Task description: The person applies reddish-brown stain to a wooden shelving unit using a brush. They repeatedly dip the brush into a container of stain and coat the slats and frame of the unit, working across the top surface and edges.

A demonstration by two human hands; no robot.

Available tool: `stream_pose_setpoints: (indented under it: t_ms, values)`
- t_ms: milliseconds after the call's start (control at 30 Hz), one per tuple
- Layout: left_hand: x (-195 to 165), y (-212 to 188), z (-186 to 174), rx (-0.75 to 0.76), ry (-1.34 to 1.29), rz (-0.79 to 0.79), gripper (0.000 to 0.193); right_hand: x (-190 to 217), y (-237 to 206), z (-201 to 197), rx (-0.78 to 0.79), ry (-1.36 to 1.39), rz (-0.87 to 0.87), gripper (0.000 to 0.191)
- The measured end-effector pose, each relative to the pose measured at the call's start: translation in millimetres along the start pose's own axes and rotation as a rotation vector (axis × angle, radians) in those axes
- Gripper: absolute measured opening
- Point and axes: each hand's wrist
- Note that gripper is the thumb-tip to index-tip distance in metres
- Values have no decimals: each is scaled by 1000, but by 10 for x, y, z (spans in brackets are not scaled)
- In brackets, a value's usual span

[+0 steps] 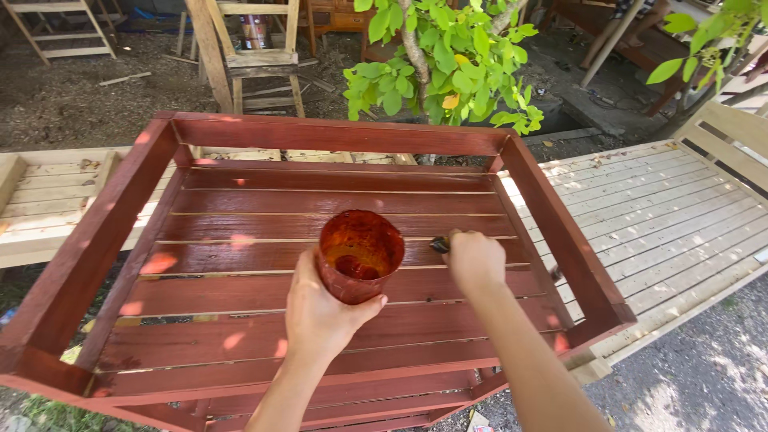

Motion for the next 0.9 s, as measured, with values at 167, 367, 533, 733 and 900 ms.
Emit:
stream_pose_setpoints:
  t_ms: [167,367,533,733,900]
  values:
    - [268,51,-665,-161,1,6,99,958,-13,2,0,115,-57,23]
    - [435,-28,-1361,-255,74,-103,94,2190,-20,-125,52,438,-1,19]
    - [522,-128,-1794,-323,80,-102,95,3064,-109,-63,-112,693,-32,22]
    - [650,-292,-2128,-342,-59,-3,99,3383,-79,-134,3,1632,507,23]
    - [746,-397,-2286,-303,62,-6,97,2773,-459,-735,-177,1592,678,28]
Point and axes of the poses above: each hand's wrist, its own y-axis towards the middle knuckle, its own z-axis out of the palm, x = y × z, and after that the axes turned 11 degrees about -x, right-handed
